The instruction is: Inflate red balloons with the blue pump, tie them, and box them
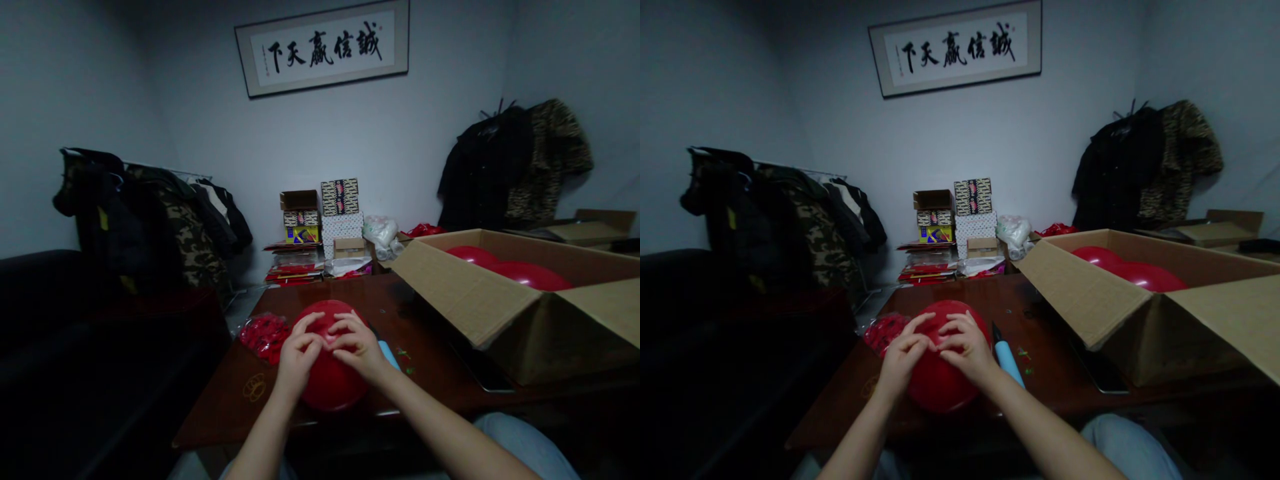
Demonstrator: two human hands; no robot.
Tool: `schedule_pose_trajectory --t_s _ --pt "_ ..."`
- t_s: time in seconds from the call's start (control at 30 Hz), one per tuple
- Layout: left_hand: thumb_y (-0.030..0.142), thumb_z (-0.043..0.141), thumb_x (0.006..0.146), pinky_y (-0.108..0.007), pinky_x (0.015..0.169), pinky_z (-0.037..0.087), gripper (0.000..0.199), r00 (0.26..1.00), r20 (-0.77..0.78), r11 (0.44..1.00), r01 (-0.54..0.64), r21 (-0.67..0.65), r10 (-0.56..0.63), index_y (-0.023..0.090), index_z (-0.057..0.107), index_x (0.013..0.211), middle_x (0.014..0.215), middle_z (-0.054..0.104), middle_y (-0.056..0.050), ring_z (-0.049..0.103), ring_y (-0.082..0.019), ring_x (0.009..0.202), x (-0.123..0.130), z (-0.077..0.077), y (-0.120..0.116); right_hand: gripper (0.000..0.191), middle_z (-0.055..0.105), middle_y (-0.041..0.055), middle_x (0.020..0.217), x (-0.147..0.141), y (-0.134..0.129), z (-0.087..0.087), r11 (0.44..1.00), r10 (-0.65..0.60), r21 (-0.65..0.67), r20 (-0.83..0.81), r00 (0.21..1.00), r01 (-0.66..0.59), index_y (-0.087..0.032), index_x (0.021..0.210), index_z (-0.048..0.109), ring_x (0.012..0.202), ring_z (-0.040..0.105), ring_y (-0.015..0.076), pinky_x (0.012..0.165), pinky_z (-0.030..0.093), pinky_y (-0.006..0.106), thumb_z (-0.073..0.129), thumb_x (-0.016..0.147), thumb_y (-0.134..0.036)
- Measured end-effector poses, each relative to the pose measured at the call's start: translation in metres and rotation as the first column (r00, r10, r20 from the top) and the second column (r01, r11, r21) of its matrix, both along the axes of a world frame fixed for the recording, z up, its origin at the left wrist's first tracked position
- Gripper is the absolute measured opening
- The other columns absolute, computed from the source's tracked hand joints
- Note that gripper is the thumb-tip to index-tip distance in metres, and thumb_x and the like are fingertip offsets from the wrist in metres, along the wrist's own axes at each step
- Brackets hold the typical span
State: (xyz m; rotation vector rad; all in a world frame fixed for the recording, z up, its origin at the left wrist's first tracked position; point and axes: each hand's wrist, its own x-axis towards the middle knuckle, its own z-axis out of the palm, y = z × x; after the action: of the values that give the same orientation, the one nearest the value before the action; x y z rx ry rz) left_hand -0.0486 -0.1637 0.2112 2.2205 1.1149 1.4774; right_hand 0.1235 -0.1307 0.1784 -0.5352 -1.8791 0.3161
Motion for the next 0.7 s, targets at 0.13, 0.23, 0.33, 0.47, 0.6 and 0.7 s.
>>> schedule_pose_trajectory --t_s 0.13,0.23,0.33,0.47,0.6,0.7 --pt "0.021 0.05 0.08 -0.045 0.096 0.04 0.023 0.999 0.04 1.0 -0.016 0.015 0.016 0.022 0.072 0.081 0.124 0.056 -0.008 0.051 -0.026 0.113 0.002 -0.008 0.002 0.004 0.064 0.0012 0.092 0.0 -0.003 0.001 1.0 -0.003 -0.016 -0.013 1.0 0.003 -0.028 0.075 0.067 0.111 0.048 0.0211 0.097 0.034 0.044 0.067 0.073 -0.024" --pt "0.02 0.051 0.079 -0.046 0.097 0.04 0.022 1.0 0.02 0.995 -0.013 0.103 0.011 0.024 0.072 0.085 0.124 0.055 -0.007 0.05 -0.025 0.114 0.004 -0.012 0.003 0.006 0.064 0.0008 0.09 0.0 -0.005 0.002 1.0 -0.005 -0.029 -0.009 1.0 0.004 -0.028 0.073 0.067 0.111 0.048 0.0215 0.099 0.031 0.046 0.066 0.073 -0.022" --pt "0.016 0.049 0.079 -0.046 0.098 0.039 0.024 0.999 0.029 0.985 -0.022 0.17 0.017 0.024 0.071 0.088 0.126 0.053 -0.007 0.048 -0.024 0.116 0.004 -0.014 0.003 0.009 0.064 0.0007 0.091 0.0 -0.006 0.004 0.999 0.004 -0.033 -0.009 1.0 -0.005 -0.029 0.076 0.068 0.111 0.048 0.0209 0.099 0.031 0.046 0.066 0.073 -0.02" --pt "0.017 0.052 0.08 -0.046 0.098 0.038 0.024 0.997 0.04 0.981 -0.076 0.18 0.07 0.025 0.069 0.094 0.128 0.051 -0.006 0.047 -0.024 0.117 0.001 -0.016 0.003 0.01 0.064 0.0008 0.09 -0.001 -0.008 0.006 0.999 0.019 -0.033 -0.011 1.0 -0.019 -0.03 0.079 0.068 0.112 0.048 0.0212 0.098 0.032 0.046 0.066 0.073 -0.022" --pt "0.022 0.057 0.079 -0.048 0.098 0.037 0.021 0.997 0.003 0.974 -0.078 0.214 0.08 0.027 0.069 0.096 0.127 0.051 -0.006 0.047 -0.025 0.116 -0.007 -0.018 0.005 0.009 0.064 0.0005 0.09 -0.001 -0.008 0.006 0.999 0.03 -0.038 -0.017 0.999 -0.03 -0.029 0.079 0.068 0.111 0.048 0.02 0.098 0.033 0.043 0.066 0.073 -0.022" --pt "0.028 0.061 0.078 -0.049 0.098 0.036 0.026 0.997 -0.073 0.967 -0.002 0.254 0.022 0.029 0.067 0.103 0.131 0.048 -0.007 0.044 -0.027 0.119 -0.015 -0.017 0.007 0.008 0.064 0.0 0.09 0.0 -0.006 0.006 0.998 0.034 -0.043 -0.015 0.999 -0.034 -0.029 0.079 0.068 0.11 0.049 0.0187 0.099 0.033 0.041 0.067 0.073 -0.023"
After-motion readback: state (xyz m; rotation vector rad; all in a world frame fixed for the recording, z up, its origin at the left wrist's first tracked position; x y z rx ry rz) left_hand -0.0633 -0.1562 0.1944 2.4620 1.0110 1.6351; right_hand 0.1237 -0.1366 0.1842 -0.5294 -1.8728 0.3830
